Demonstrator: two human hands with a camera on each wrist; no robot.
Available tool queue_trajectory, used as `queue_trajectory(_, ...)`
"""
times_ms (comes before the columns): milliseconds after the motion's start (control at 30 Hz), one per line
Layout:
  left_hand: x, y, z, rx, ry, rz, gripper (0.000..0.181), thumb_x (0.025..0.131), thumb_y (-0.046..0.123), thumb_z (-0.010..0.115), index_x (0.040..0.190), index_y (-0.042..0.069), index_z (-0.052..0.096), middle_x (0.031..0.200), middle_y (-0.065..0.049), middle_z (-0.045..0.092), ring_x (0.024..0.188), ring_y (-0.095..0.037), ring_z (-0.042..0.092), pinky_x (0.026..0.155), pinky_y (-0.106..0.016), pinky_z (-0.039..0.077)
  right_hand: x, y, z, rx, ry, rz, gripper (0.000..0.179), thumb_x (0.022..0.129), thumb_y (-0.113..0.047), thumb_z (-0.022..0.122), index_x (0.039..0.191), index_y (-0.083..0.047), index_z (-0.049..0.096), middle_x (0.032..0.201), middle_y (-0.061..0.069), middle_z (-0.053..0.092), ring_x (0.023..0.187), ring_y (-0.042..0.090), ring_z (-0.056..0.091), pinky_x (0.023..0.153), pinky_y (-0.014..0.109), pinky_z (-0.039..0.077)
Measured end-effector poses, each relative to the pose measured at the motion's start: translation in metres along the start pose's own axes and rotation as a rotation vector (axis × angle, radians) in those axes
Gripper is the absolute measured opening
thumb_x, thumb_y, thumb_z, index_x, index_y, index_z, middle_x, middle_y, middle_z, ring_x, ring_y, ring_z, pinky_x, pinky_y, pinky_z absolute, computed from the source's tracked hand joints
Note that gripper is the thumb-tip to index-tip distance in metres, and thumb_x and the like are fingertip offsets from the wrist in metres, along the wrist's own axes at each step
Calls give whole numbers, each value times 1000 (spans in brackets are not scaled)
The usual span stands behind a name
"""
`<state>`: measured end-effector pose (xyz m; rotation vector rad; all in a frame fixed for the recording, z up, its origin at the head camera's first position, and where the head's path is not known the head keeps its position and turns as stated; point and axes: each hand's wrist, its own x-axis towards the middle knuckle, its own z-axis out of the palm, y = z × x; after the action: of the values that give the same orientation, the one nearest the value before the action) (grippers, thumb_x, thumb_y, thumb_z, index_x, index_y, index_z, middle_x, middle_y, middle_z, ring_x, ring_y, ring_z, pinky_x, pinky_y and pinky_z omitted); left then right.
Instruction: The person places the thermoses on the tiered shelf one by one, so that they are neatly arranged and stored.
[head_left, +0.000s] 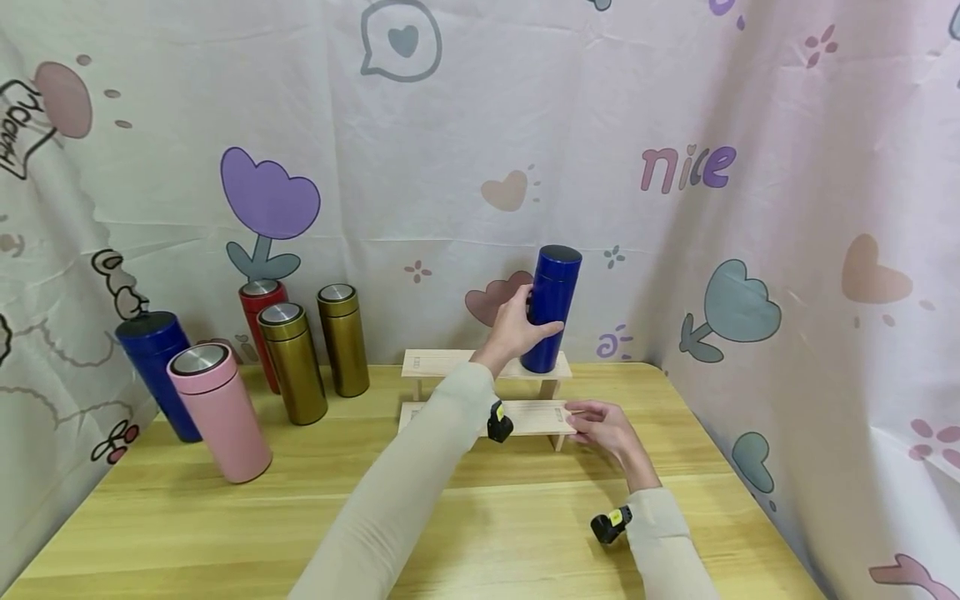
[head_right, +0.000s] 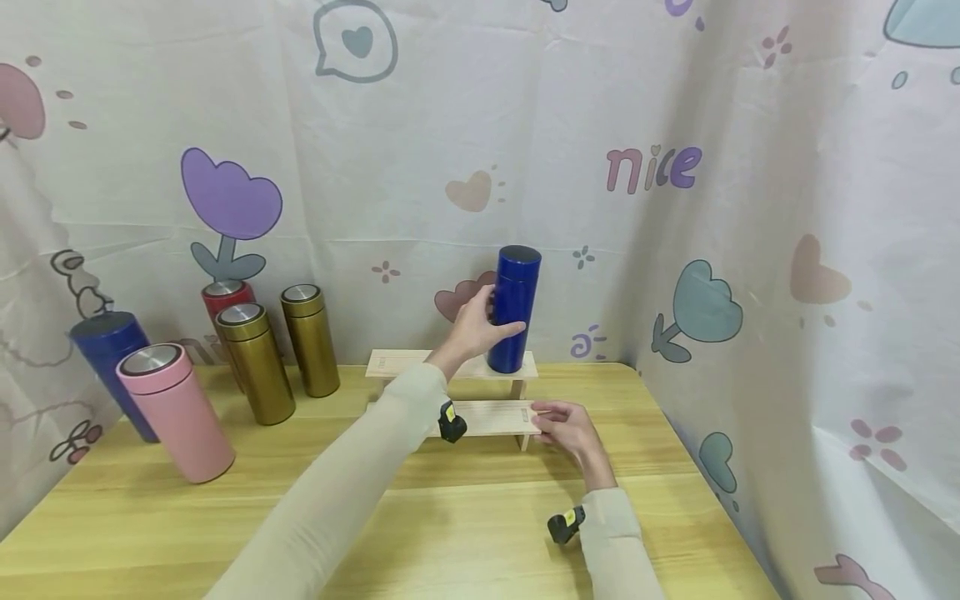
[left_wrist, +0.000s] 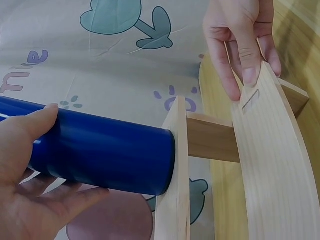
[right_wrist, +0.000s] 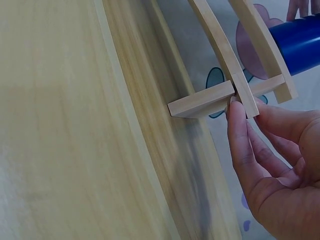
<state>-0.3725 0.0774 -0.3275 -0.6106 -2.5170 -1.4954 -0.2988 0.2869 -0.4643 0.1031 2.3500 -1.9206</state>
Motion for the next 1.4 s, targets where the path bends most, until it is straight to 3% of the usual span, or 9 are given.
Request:
queue_trajectory(700, -5, 4, -11, 31, -45, -18, 85, 94, 32, 77, 161, 11, 29, 160, -14, 47, 145, -31, 51, 118, -48, 46, 0, -2, 6, 0, -16, 8, 41, 98, -2, 67, 136, 12, 58, 101, 10, 75, 78, 11, 72, 76, 26, 64)
queue_trajectory(967, -7, -1, -18, 28, -83, -18, 87, 93, 32, 78, 161, 9, 28, 159, -16, 47, 144, -33, 51, 118, -48, 46, -1, -2, 6, 11, -9, 30, 41, 98, -2, 67, 136, 9, 59, 102, 10, 74, 79, 12, 72, 81, 30, 65)
queue_trajectory(1233, -17, -7, -41, 4, -73, -32, 88, 92, 35, 79, 161, 12, 29, 156, -16, 50, 141, -36, 54, 115, -51, 48, -3, -2, 1, 21, 0, 27, 41, 97, 0, 67, 136, 9, 59, 100, 8, 75, 80, 13, 72, 80, 29, 65)
queue_trajectory(1400, -28, -9, -60, -38, -86, 7, 84, 92, 32, 79, 160, 12, 33, 154, -16, 51, 140, -33, 54, 113, -49, 50, -4, -1, -2, 23, -22, 21, 43, 97, 0, 68, 137, 11, 58, 100, 7, 75, 80, 12, 72, 80, 29, 65)
